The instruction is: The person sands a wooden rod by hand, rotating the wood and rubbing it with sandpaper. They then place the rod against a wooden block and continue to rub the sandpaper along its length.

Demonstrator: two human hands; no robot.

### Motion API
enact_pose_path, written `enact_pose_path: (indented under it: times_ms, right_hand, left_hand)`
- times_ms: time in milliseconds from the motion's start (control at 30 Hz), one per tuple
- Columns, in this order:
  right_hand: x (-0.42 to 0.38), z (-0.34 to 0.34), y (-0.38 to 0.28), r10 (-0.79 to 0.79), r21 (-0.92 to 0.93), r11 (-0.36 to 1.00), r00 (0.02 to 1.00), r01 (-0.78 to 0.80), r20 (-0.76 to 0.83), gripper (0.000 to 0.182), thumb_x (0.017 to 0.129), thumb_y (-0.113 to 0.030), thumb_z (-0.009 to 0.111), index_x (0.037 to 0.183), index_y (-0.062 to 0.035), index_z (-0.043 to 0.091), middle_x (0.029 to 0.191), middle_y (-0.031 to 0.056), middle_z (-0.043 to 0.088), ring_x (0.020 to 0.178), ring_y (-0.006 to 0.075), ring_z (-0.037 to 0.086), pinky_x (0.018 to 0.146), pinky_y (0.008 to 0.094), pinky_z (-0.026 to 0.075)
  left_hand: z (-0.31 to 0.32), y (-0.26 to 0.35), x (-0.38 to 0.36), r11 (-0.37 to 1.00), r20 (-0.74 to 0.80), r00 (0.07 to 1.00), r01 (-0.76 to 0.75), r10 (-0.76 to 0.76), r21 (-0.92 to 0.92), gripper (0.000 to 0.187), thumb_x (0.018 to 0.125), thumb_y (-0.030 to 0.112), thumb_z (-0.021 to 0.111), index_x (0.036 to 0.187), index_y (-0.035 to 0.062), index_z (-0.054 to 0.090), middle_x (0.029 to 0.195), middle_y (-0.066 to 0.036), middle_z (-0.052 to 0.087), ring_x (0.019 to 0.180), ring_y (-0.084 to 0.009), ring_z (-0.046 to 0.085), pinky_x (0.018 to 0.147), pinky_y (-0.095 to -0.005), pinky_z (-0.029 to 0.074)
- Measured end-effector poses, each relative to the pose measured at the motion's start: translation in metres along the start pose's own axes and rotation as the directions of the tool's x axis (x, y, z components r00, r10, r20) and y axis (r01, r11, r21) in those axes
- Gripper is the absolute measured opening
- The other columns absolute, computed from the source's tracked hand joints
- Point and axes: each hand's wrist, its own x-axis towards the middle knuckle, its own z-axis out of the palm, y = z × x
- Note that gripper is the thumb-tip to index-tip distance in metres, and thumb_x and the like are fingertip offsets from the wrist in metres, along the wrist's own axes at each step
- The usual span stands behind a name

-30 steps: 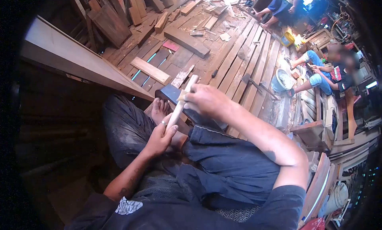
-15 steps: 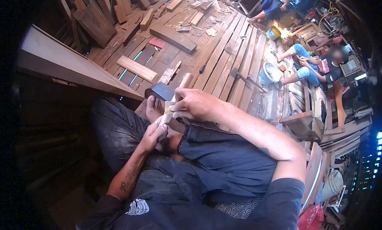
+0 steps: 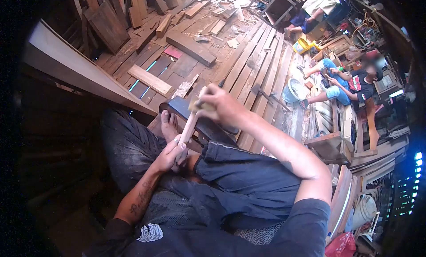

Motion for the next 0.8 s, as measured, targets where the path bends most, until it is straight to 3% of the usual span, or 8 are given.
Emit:
enact_pose_path:
  times_ms: [67,100,133,200,333,467,600,800]
  right_hand:
    - [-0.002,-0.011,0.004,0.111,-0.133,0.983,0.989,-0.123,-0.099,0.029,0.090,-0.028,0.084,0.110,-0.0088,0.075,0.107,0.0140,0.061,0.100,0.0299,0.067,0.088,0.0428,0.057]
    - [-0.002,-0.009,-0.004,0.195,-0.112,0.974,0.980,-0.197,-0.025,0.030,0.090,-0.028,0.083,0.108,-0.0082,0.072,0.106,0.0157,0.058,0.100,0.0316,0.067,0.089,0.0439,0.058]
    - [-0.002,0.001,-0.009,0.039,-0.114,0.992,0.998,-0.044,-0.044,0.030,0.091,-0.028,0.081,0.110,-0.0080,0.069,0.108,0.0177,0.056,0.099,0.0338,0.067,0.089,0.0454,0.057]
    - [-0.001,0.010,-0.016,-0.074,-0.015,0.997,0.995,0.075,0.062,0.030,0.092,-0.028,0.080,0.112,-0.0104,0.067,0.110,0.0186,0.056,0.099,0.0359,0.067,0.088,0.0458,0.057]
    - [0.005,0.015,-0.018,-0.155,-0.169,0.967,0.968,0.189,0.196,0.030,0.093,-0.029,0.078,0.114,-0.0123,0.066,0.113,0.0181,0.056,0.100,0.0406,0.066,0.087,0.0482,0.057]
    - [0.003,0.002,-0.009,0.071,-0.109,0.992,0.997,-0.067,0.033,0.034,0.095,-0.025,0.076,0.126,-0.0148,0.064,0.114,0.0194,0.056,0.100,0.0427,0.065,0.085,0.0492,0.056]
    - [-0.001,0.003,-0.003,-0.002,-0.035,0.999,1.000,0.001,-0.024,0.039,0.099,-0.022,0.072,0.133,-0.0083,0.061,0.115,0.0211,0.056,0.104,0.0433,0.064,0.089,0.0482,0.053]
    - [0.010,-0.011,-0.002,0.031,0.000,0.999,0.983,-0.032,-0.180,0.035,0.094,0.001,0.058,0.127,-0.0067,0.068,0.110,0.0163,0.062,0.105,0.0357,0.066,0.093,0.0431,0.054]
  left_hand:
    - [0.000,0.000,0.000,0.997,-0.014,1.000,0.013,-0.012,0.077,0.030,0.112,0.022,0.046,0.132,0.0005,0.051,0.073,-0.001,0.051,0.056,-0.0109,0.047,0.055,-0.0259,0.039]
    - [0.000,0.000,0.001,0.993,-0.013,1.000,0.025,-0.023,0.119,0.030,0.111,0.023,0.045,0.129,0.0002,0.051,0.071,-0.003,0.052,0.056,-0.0122,0.049,0.055,-0.0269,0.040]
    - [-0.001,-0.001,0.002,0.995,-0.005,1.000,0.028,-0.027,0.099,0.030,0.112,0.023,0.045,0.130,0.0007,0.052,0.071,-0.002,0.052,0.056,-0.0116,0.049,0.054,-0.0264,0.039]
    - [0.000,-0.005,-0.002,0.997,0.016,0.999,0.046,-0.047,0.061,0.031,0.112,0.023,0.045,0.132,0.0016,0.052,0.071,-0.001,0.052,0.056,-0.0104,0.050,0.053,-0.0254,0.037]
    - [-0.004,-0.004,-0.003,0.996,-0.001,0.996,0.087,-0.087,0.023,0.030,0.110,0.020,0.043,0.130,0.0017,0.057,0.073,-0.003,0.056,0.057,-0.0125,0.053,0.056,-0.0256,0.040]
    - [-0.003,-0.005,-0.001,0.997,-0.030,0.997,0.068,-0.066,0.045,0.033,0.108,0.020,0.042,0.130,0.0013,0.059,0.074,-0.005,0.059,0.058,-0.0140,0.054,0.058,-0.0271,0.043]
    - [-0.007,-0.007,0.002,0.998,-0.012,0.998,0.065,-0.065,-0.007,0.039,0.107,0.023,0.037,0.131,0.0000,0.059,0.072,-0.005,0.059,0.058,-0.0149,0.054,0.060,-0.0285,0.046]
    - [-0.010,-0.010,0.002,0.994,-0.005,0.997,0.071,-0.071,0.079,0.046,0.106,0.025,0.035,0.135,-0.0022,0.058,0.064,-0.005,0.058,0.054,-0.0144,0.053,0.056,-0.0276,0.045]
